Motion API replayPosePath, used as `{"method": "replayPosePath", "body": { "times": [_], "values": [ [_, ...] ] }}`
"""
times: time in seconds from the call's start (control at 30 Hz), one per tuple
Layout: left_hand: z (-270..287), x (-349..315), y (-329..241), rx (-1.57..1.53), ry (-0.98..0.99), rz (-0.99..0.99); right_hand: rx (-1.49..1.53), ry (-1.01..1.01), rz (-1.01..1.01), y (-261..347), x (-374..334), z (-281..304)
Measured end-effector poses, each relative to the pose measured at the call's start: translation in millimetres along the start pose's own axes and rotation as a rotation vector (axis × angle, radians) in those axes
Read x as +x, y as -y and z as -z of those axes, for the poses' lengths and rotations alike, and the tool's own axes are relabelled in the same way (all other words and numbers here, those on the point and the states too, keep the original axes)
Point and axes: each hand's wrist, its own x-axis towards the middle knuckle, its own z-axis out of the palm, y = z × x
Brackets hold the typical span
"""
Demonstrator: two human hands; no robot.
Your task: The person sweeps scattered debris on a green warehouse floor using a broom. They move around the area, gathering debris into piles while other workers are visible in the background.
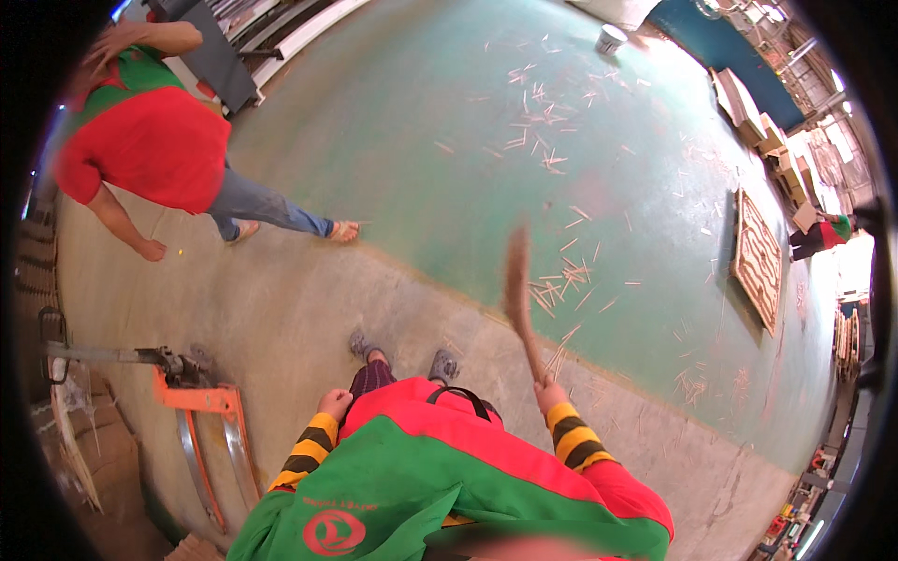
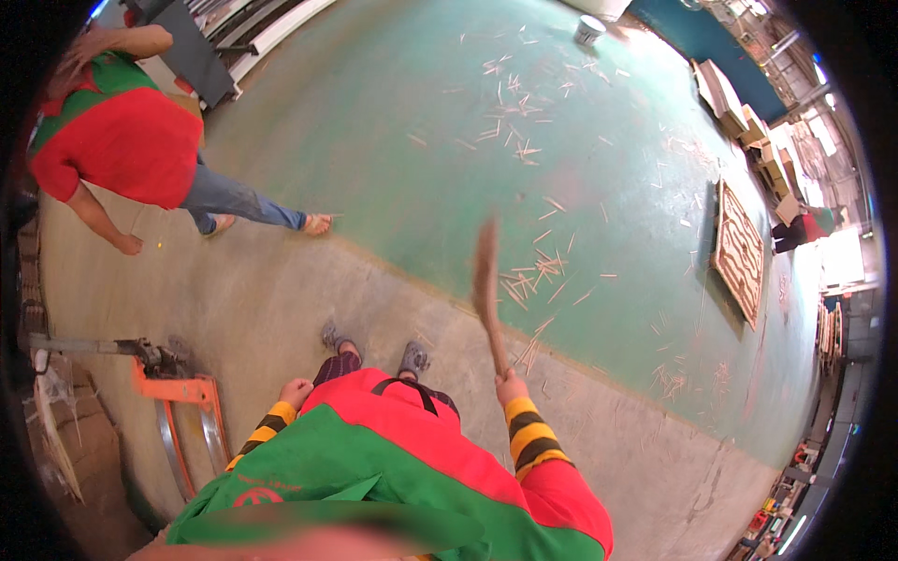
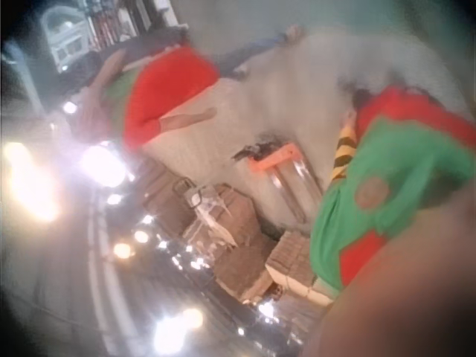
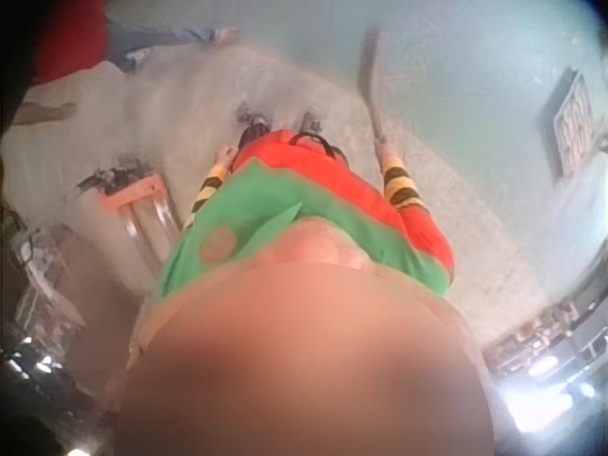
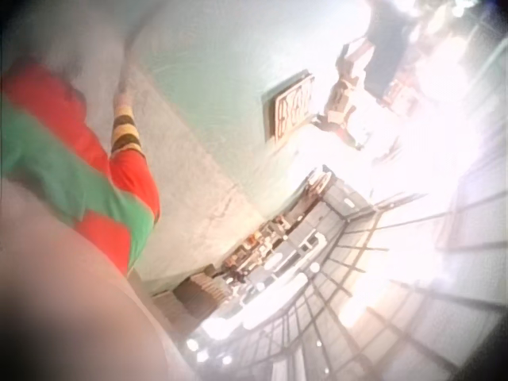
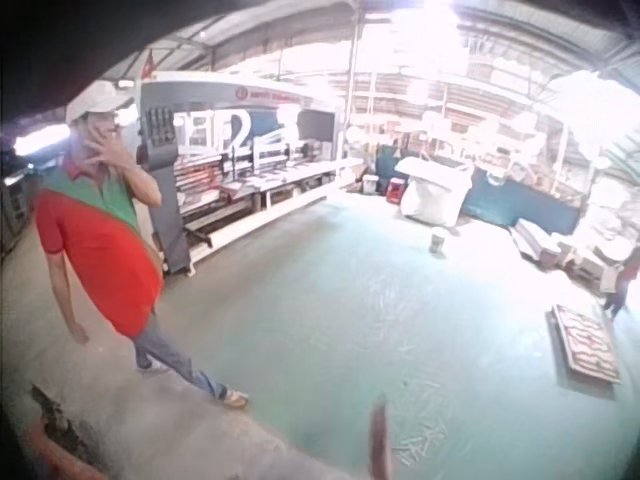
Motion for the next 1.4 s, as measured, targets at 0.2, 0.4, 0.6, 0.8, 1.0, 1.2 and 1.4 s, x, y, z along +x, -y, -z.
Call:
{"method": "replayPosePath", "body": {
  "times": [0.2, 0.4, 0.6, 0.8, 1.0, 1.2, 1.4],
  "values": [
    [5, 29, -10, 0.202, 0.103, 0.036, -0.328, 0.206, 0.201, -6, -36, -16],
    [8, 29, -35, 0.219, 0.06, -0.06, -0.418, 0.261, 0.113, -49, -22, -25],
    [1, 17, -27, 0.167, 0.001, -0.024, -0.287, 0.108, -0.136, -104, -3, 12],
    [0, 16, 3, 0.068, -0.06, 0.071, -0.069, -0.026, -0.267, -65, 11, 34],
    [6, 6, 10, -0.14, -0.33, 0.153, -0.412, -0.022, 0.085, -20, -5, 47],
    [25, 23, 32, -0.128, -0.447, 0.277, -0.46, 0.266, 0.442, 148, 11, 32],
    [86, 87, 17, -0.086, -0.307, 0.38, -0.547, 0.386, 0.792, 396, 60, -60]
  ]
}}
